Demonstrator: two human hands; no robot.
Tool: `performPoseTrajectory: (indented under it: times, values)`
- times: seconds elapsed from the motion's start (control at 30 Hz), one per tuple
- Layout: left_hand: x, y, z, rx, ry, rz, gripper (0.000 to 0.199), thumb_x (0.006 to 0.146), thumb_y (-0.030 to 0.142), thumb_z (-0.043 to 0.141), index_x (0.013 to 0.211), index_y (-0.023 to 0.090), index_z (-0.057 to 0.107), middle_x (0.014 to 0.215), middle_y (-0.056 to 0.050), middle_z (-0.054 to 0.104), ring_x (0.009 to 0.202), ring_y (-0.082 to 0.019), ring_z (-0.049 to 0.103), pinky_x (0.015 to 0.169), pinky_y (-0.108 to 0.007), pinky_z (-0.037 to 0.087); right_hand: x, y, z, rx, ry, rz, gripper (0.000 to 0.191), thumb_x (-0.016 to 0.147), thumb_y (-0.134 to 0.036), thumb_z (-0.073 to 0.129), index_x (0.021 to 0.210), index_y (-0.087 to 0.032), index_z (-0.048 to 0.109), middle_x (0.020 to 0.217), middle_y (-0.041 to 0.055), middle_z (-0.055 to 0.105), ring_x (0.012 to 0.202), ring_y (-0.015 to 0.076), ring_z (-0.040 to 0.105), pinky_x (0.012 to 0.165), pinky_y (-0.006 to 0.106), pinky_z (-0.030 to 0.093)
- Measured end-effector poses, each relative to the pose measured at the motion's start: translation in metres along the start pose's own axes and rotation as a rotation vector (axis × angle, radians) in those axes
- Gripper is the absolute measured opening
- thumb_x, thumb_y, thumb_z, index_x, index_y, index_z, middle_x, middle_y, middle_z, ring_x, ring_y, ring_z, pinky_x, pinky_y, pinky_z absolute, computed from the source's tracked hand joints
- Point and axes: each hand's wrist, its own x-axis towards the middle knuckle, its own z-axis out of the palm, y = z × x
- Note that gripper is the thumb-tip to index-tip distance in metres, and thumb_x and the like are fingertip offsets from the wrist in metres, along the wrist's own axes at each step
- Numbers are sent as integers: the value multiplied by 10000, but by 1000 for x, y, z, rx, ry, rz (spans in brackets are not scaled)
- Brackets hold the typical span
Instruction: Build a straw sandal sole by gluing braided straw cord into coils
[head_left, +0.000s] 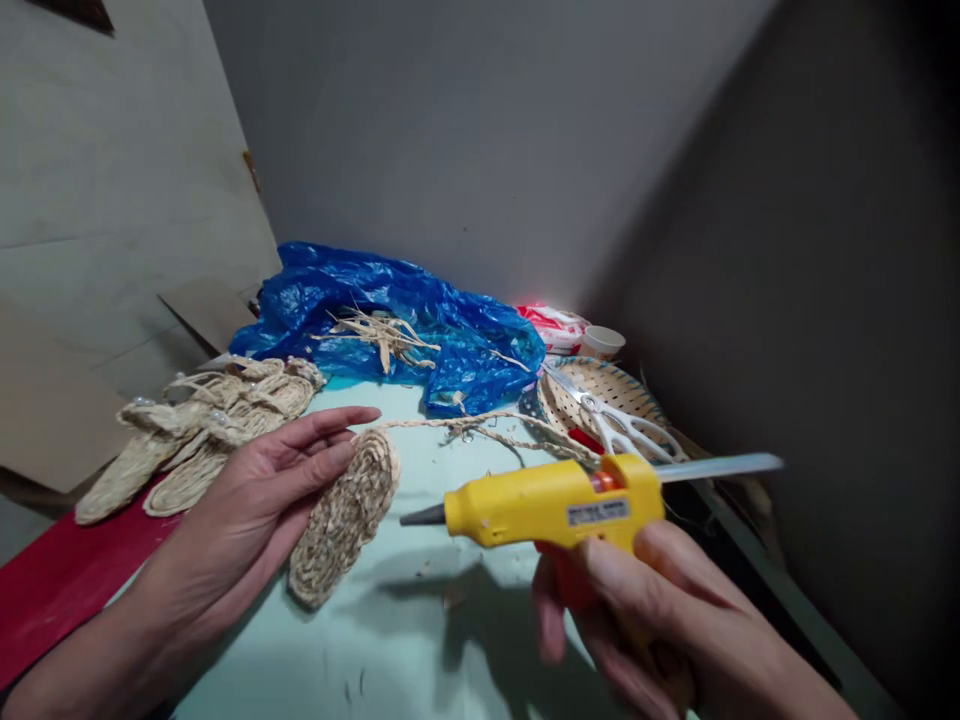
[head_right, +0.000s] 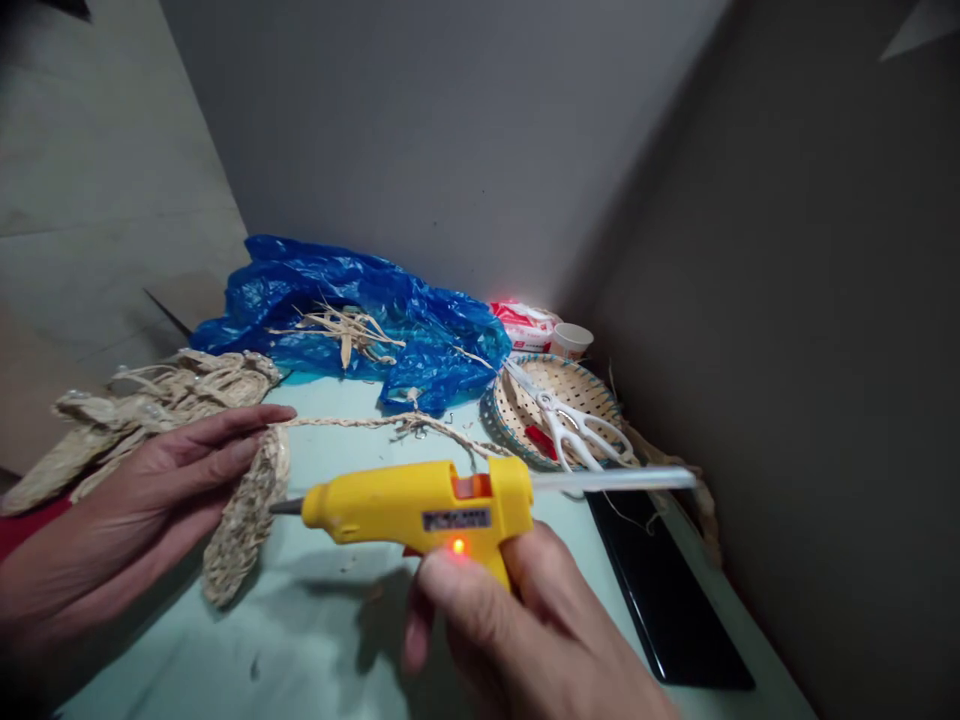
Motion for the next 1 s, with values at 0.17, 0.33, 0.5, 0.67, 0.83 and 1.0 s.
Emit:
performPoseTrajectory:
  times: [0.17,0.33,0.5,0.67,0.83,1.0]
  values:
    - [0,11,-5,198,59,134,356,676,345,900,991,219,794,935,-62,839,814,-222,778,690,-247,634,19,9,3,376,-289,192,597,984,-626,453,968,-128,782,569,-5,559,416,66,422,441,188,273]
    - [-6,20,-9,405,150,350,260,619,433,915,824,285,851,919,4,848,849,-160,740,742,-96,535,29,23,19,318,-195,350,557,958,-620,529,845,-110,724,570,7,601,507,96,535,538,187,369]
    - [-19,13,-8,713,168,644,84,758,406,804,831,423,841,926,64,834,924,-198,734,877,-158,511,33,15,18,-279,-129,241,594,983,-656,450,782,-149,684,751,81,681,673,194,627,596,271,431]
    - [-21,1,-3,732,71,726,141,815,345,755,863,451,835,889,62,820,836,-208,729,756,-186,535,23,5,12,-810,-10,78,438,1044,-449,412,765,-197,637,721,72,680,595,198,601,569,315,405]
    - [-17,-3,-4,764,-83,794,210,847,287,740,922,463,826,886,65,817,792,-183,732,718,-159,529,6,-6,15,-757,284,-537,139,1030,-226,521,988,-211,653,772,12,710,639,153,634,613,265,487]
    - [-22,-6,-4,817,-175,770,255,853,228,726,935,445,831,841,47,804,757,-174,725,738,-159,510,16,-13,26,-869,428,-708,157,1017,-196,561,1131,-127,645,1035,89,744,939,238,652,924,406,484]
